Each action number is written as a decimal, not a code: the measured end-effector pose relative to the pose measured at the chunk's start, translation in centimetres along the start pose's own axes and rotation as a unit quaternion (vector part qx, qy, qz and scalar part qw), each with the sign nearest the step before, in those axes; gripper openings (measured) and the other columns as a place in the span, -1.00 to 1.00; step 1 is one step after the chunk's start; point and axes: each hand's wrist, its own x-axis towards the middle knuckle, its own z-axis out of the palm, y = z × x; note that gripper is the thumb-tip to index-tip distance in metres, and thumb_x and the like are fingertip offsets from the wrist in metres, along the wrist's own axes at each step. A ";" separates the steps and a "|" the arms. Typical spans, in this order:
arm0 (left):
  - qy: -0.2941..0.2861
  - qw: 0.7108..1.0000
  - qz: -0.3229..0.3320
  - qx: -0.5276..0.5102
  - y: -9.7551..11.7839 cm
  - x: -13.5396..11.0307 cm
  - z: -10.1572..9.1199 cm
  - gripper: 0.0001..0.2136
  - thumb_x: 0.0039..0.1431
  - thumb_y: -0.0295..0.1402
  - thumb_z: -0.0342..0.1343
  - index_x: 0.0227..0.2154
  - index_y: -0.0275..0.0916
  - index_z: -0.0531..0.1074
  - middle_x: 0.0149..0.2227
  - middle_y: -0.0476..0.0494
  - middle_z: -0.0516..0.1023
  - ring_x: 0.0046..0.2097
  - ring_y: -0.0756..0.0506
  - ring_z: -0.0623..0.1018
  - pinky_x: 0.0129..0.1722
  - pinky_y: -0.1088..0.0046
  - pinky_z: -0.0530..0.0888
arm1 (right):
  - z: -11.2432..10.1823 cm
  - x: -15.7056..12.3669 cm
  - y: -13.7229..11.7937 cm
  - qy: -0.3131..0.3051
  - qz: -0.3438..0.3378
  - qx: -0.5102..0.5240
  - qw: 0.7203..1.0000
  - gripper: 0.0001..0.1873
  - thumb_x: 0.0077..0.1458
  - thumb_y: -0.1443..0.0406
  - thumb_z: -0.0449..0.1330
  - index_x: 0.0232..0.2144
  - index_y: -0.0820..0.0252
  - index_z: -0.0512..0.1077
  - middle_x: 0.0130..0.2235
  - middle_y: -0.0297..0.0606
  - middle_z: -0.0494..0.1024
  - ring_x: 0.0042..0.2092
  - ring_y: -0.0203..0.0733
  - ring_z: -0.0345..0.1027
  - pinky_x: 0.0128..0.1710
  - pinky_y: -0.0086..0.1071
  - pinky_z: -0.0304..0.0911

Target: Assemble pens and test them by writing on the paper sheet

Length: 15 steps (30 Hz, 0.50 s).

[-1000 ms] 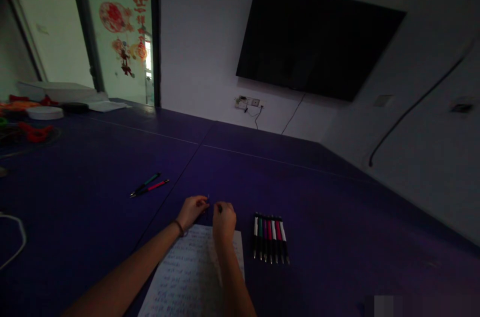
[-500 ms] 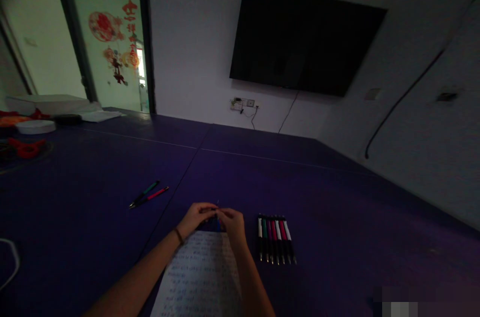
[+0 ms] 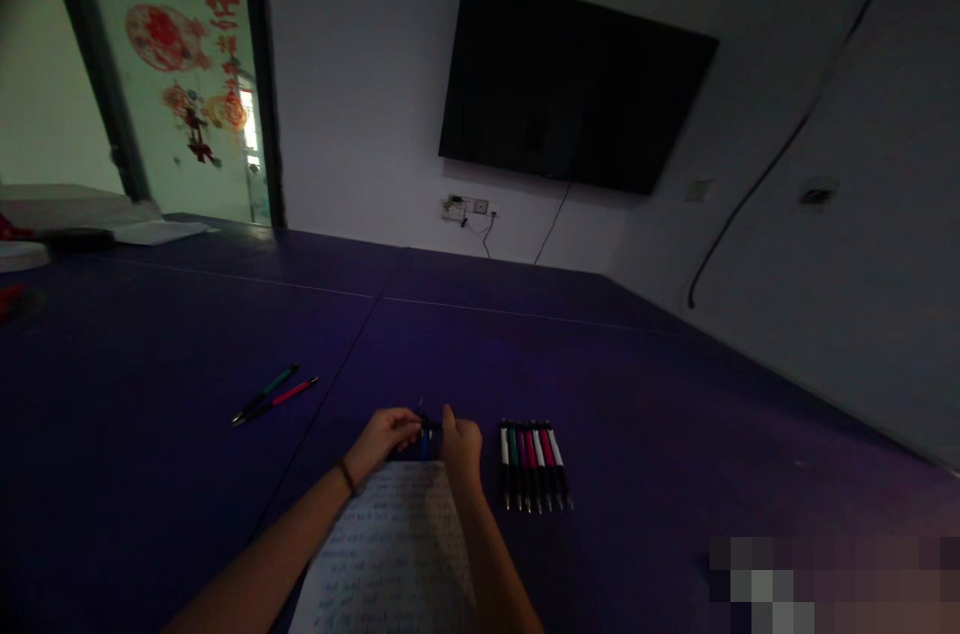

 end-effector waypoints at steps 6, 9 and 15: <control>0.017 1.000 0.007 0.005 0.0 -0.1 0.1 -0.66 -0.07 -0.07 -0.05 -0.65 -0.29 0.26 -0.70 0.08 0.15 -0.63 0.10 0.13 -0.62 0.56 0.04 | 0.7 -0.8 -0.5 0.008 -0.074 -0.023 0.997 -0.52 -0.07 0.01 -0.16 -0.84 0.15 0.04 -0.78 -0.39 0.11 -0.67 -0.37 0.00 -0.64 -0.46 -0.08; 0.013 0.999 0.022 -0.025 0.4 -0.2 0.3 -0.61 -0.02 -0.02 -0.16 -0.55 -0.28 0.28 -0.67 0.07 0.16 -0.62 0.09 0.13 -0.61 0.55 0.06 | 0.5 -0.8 -0.6 0.007 -0.075 -0.039 0.996 -0.52 -0.06 0.00 -0.19 -0.82 0.15 0.07 -0.77 -0.36 0.16 -0.65 -0.34 0.03 -0.62 -0.45 -0.06; -0.008 1.000 0.028 0.001 0.2 -0.4 0.5 -0.61 -0.05 0.02 -0.13 -0.57 -0.27 0.19 -0.63 0.09 0.11 -0.57 0.09 0.13 -0.58 0.56 0.09 | 0.4 -0.6 -0.1 0.023 -0.061 -0.042 0.997 -0.49 -0.08 -0.04 -0.19 -0.83 0.15 0.04 -0.78 -0.38 0.12 -0.66 -0.36 0.00 -0.62 -0.45 -0.08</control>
